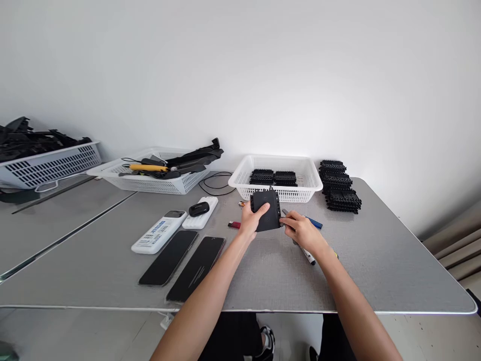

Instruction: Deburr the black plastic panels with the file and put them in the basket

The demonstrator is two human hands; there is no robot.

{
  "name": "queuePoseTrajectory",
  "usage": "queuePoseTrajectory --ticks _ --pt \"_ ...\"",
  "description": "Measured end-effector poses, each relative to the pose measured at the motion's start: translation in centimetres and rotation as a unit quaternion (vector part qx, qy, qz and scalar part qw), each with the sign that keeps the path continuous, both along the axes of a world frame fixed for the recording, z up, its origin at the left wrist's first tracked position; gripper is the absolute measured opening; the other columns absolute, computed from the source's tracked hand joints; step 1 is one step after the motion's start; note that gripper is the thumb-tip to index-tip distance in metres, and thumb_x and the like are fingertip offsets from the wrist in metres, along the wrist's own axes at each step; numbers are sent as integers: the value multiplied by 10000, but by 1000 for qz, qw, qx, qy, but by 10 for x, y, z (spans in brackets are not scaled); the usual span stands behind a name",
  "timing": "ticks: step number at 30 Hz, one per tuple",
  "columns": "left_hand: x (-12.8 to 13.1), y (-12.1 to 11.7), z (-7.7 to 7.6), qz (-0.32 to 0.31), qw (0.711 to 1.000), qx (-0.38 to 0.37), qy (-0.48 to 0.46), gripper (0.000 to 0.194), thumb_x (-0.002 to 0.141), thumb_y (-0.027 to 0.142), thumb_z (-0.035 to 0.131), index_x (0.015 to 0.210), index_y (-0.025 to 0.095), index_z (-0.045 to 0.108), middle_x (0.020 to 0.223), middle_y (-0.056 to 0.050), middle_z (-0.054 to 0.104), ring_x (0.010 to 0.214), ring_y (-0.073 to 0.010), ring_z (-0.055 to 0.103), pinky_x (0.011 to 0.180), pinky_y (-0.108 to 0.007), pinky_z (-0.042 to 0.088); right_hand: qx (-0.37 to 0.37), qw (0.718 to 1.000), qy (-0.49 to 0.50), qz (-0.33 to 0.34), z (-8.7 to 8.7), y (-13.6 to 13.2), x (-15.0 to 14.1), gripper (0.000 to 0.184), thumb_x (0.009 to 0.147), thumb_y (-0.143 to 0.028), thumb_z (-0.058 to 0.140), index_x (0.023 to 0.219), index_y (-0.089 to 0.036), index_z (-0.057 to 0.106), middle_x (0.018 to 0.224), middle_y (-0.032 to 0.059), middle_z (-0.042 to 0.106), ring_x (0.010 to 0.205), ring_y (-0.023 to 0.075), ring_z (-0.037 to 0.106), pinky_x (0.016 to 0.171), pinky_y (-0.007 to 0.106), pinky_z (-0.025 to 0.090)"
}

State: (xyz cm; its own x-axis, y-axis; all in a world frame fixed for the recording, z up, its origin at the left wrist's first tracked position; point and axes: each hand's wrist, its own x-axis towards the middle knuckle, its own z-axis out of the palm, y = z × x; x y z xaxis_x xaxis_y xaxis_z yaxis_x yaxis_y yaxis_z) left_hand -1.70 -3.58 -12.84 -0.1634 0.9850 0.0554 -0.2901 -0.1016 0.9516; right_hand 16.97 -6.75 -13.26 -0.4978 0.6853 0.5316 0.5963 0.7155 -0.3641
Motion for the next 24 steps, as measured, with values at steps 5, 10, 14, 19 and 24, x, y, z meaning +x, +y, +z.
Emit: queuePoseTrajectory --ticks 5,10,14,19,24 --pt "3 -1 0 -3 995 71 70 556 583 441 838 1029 169 647 1039 -101 719 954 -269 680 838 -383 551 -39 999 15 -13 3 1 1 247 862 -111 457 901 -193 687 907 46 612 696 141 576 678 270 460" --pt "-6 3 2 87 976 125 158 424 590 361 835 928 195 641 963 -68 715 953 -258 656 866 -352 492 -94 981 160 -50 5 -1 -4 249 793 -113 437 712 -194 658 801 31 618 717 155 588 701 283 462" --pt "-13 3 -4 85 940 187 271 189 661 168 717 639 221 536 859 -44 728 909 -240 627 935 -377 399 -180 942 279 -43 -1 2 -14 248 784 -193 464 837 -197 706 814 36 658 727 166 615 677 290 491" --pt "-16 -3 -11 108 855 292 415 229 675 22 547 572 215 482 971 -28 749 1021 -250 574 1013 -448 255 -362 808 460 -60 -11 9 -20 289 789 -375 547 963 -178 667 608 -23 569 503 129 534 493 250 458" --pt "-16 -9 -16 121 803 320 488 236 733 25 522 593 214 540 1172 -28 688 1216 -281 483 1040 -477 205 -432 742 512 22 -14 10 -25 341 760 -510 667 842 -179 659 675 -1 611 566 121 558 545 256 507"
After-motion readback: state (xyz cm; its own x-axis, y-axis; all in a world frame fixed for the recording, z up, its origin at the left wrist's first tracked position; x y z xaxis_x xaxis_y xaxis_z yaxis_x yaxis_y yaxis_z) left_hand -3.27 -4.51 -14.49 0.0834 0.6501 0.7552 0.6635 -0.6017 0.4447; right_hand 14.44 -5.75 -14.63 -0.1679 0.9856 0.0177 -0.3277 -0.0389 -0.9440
